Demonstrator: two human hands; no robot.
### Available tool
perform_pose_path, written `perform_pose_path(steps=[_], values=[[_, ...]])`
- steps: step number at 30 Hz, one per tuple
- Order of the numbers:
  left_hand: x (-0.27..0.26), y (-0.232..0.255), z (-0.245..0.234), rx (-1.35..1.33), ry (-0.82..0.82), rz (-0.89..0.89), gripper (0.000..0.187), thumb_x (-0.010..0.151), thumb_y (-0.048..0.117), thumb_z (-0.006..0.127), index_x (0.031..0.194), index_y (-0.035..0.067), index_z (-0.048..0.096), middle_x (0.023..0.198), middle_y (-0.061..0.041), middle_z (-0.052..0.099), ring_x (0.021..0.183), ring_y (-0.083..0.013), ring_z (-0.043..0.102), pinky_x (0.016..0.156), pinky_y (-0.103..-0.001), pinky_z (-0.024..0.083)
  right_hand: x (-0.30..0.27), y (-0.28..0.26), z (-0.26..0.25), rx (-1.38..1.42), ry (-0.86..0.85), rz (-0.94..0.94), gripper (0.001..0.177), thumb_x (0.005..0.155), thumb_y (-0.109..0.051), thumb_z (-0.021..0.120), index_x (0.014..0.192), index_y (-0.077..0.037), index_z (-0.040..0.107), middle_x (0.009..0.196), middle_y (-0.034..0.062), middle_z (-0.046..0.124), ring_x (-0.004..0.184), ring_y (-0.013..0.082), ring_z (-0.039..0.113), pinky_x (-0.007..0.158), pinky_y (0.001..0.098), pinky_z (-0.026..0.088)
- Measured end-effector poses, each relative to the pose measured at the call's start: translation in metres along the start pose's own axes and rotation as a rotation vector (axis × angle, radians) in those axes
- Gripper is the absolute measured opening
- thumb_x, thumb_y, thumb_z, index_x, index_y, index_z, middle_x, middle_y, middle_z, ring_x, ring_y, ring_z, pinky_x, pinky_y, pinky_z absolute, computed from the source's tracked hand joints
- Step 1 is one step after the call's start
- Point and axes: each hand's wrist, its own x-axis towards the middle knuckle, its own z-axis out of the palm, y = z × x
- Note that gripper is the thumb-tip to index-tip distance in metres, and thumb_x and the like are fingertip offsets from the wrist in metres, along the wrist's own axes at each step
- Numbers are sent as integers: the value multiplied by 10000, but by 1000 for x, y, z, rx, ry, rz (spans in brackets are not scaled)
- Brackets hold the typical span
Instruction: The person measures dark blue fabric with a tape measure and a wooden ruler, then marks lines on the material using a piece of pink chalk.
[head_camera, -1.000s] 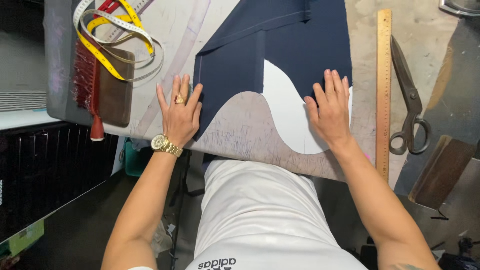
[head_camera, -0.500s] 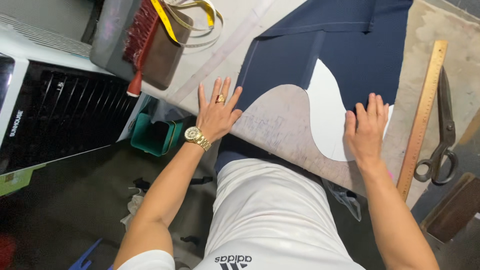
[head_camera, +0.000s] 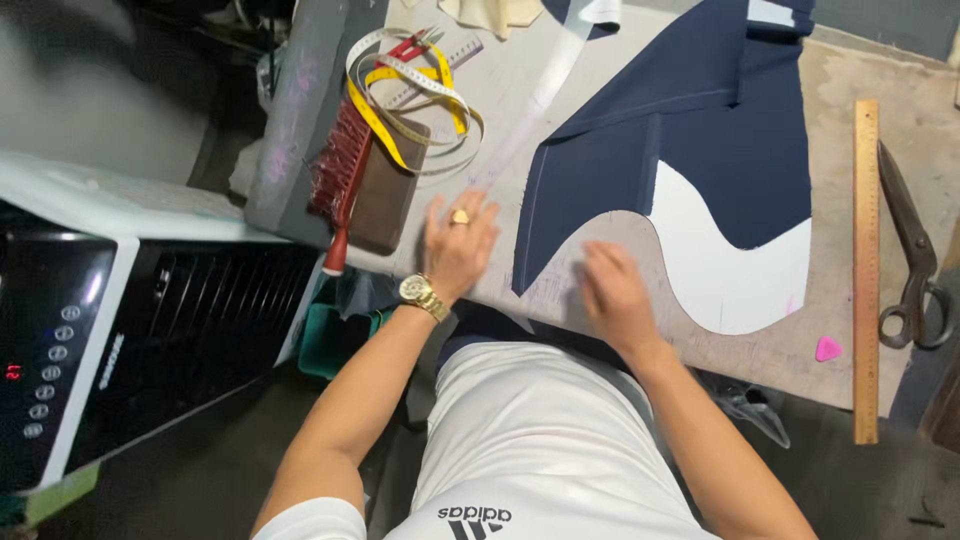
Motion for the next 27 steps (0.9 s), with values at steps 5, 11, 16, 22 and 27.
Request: perform_pose_path(steps=[5,11,16,22,27], values=[[25,-72,-30,289,135,8,419,858,353,798,1195,140,671,1147,-104,637,1182,-281,576,1082,-623,340,-1,-51,62,-90,-114,-329,263,847,-113,786,1086,-42,704,1303,158,691,1276,336,619,1168,530,414],[33,-105,-13,211,95,63,285,923,241,696,1186,134,666,883,-50,601,944,-244,602,1006,-587,368,2,-69,67,311,8,251,196,960,-165,731,1145,-129,784,1081,-7,788,1069,173,729,1003,331,548],[37,-32,-102,-293,-22,111,97,973,217,641,950,152,709,727,-40,647,748,-261,671,818,-449,476,50,-110,76,829,-4,691,314,963,-301,754,1147,-47,772,989,123,809,922,163,748,867,368,602],[24,18,-203,-902,-356,15,179,946,154,634,776,108,663,669,-112,690,703,-325,684,681,-429,517,74,-158,74,1659,-80,658,640,862,-513,780,1203,16,663,914,195,712,774,195,661,733,326,552],[40,-1,-248,-1540,161,-437,207,1050,196,577,1175,35,615,663,-118,669,589,-152,665,544,-281,608,75,-204,26,1505,-387,288,493,935,-105,797,1395,-57,625,924,62,775,809,70,693,825,294,600]])
